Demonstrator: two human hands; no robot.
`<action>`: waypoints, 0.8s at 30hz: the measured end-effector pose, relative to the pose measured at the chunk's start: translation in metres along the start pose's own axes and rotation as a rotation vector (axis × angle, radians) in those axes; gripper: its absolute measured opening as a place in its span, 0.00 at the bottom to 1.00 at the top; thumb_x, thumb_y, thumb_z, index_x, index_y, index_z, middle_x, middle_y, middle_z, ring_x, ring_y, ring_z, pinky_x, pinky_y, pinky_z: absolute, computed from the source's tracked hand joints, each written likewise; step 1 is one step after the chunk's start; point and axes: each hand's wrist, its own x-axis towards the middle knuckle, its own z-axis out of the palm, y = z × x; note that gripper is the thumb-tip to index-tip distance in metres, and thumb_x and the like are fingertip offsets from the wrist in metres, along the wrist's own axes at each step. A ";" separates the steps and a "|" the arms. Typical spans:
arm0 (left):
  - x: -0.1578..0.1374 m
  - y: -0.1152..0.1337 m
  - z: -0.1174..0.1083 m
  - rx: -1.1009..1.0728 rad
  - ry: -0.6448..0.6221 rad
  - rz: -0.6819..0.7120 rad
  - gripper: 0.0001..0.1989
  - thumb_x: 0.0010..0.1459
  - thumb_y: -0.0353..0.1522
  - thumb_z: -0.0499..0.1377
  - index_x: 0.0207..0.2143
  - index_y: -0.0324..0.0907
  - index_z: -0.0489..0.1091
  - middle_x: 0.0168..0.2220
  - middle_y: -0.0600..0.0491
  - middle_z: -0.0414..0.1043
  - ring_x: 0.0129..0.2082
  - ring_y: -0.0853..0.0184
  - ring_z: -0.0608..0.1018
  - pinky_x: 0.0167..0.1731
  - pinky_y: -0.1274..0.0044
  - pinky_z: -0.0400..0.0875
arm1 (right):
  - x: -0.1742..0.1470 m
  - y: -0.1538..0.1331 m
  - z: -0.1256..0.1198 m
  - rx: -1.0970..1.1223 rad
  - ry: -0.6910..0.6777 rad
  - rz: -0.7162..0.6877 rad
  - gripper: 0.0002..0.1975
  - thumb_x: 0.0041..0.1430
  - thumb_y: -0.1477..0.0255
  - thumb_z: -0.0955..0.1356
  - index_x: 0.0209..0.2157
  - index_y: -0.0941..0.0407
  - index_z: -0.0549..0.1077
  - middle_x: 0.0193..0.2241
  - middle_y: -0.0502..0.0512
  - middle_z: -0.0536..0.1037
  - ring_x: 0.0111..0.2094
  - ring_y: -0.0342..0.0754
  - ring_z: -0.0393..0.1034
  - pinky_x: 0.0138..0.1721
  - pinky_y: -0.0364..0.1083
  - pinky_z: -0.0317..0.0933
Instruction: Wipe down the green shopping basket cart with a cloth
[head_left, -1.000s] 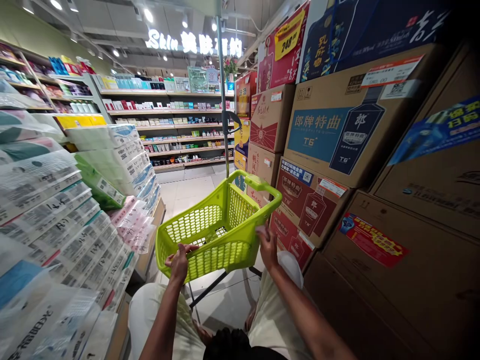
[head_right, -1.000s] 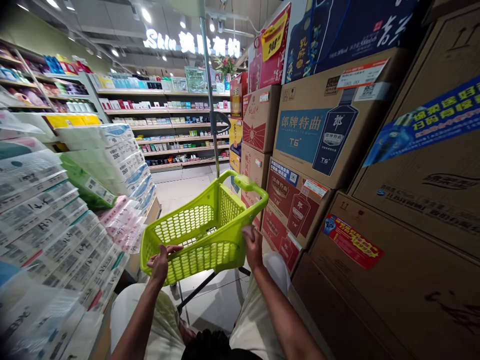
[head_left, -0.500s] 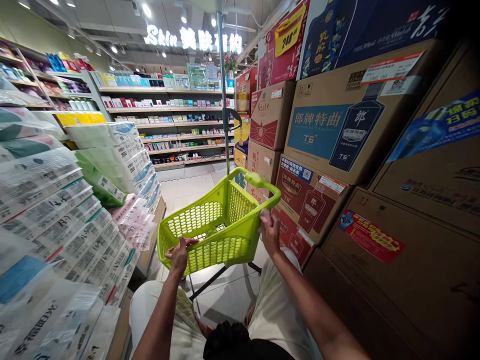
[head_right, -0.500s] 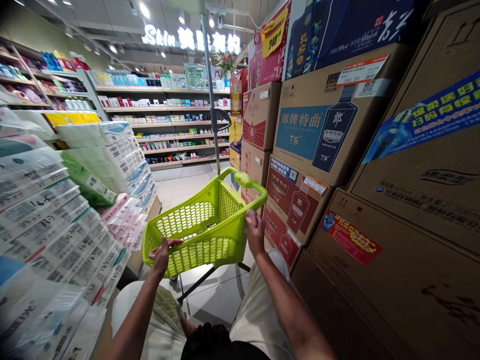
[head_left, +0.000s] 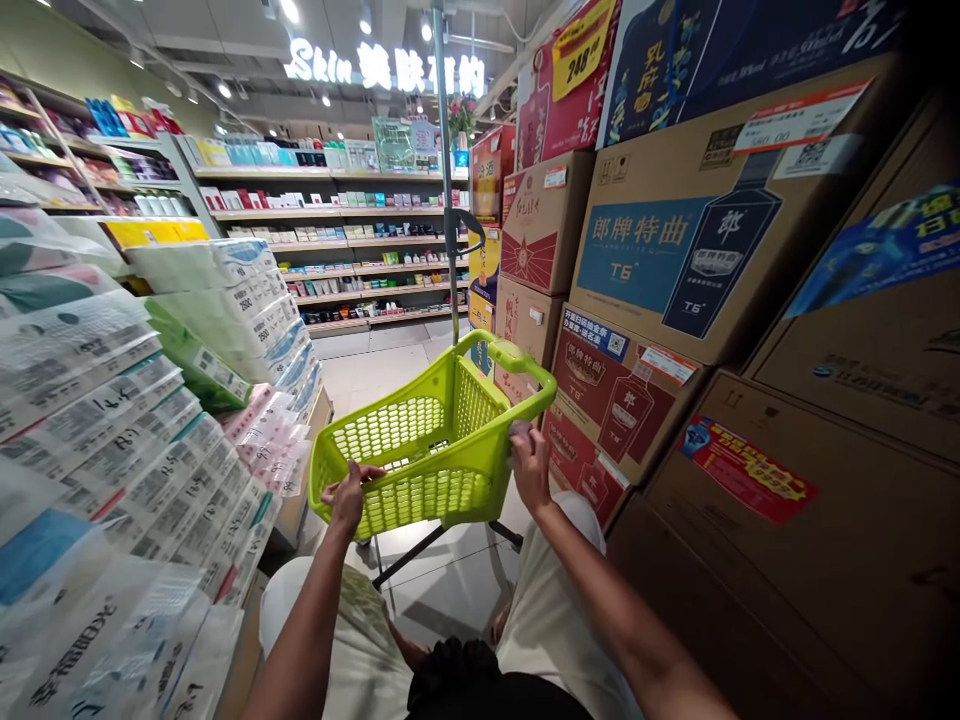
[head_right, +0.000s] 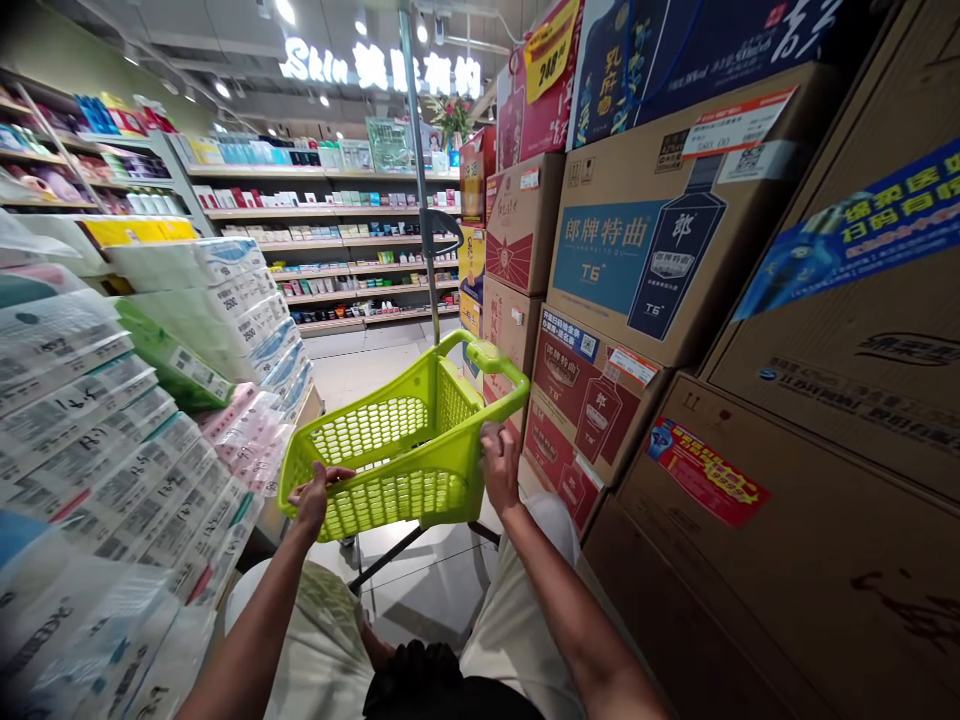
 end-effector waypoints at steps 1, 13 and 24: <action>0.000 0.004 0.000 0.014 -0.019 0.011 0.42 0.64 0.56 0.30 0.33 0.47 0.79 0.43 0.48 0.81 0.54 0.49 0.74 0.63 0.48 0.48 | -0.007 -0.002 0.001 -0.002 -0.026 -0.032 0.15 0.65 0.76 0.60 0.48 0.53 0.75 0.51 0.61 0.68 0.52 0.55 0.62 0.53 0.58 0.63; -0.007 0.015 0.032 0.044 -0.121 0.121 0.34 0.68 0.50 0.34 0.40 0.49 0.78 0.51 0.50 0.79 0.56 0.53 0.73 0.62 0.52 0.49 | -0.052 0.007 0.021 -0.100 -0.145 -0.103 0.18 0.64 0.79 0.60 0.47 0.50 0.76 0.51 0.60 0.70 0.49 0.54 0.62 0.50 0.53 0.65; -0.007 0.028 0.037 0.014 -0.088 0.099 0.32 0.68 0.48 0.35 0.38 0.47 0.77 0.51 0.49 0.78 0.57 0.54 0.73 0.62 0.52 0.48 | -0.032 0.025 0.025 -0.107 -0.153 -0.102 0.18 0.66 0.80 0.60 0.48 0.53 0.77 0.52 0.61 0.70 0.55 0.54 0.60 0.55 0.55 0.64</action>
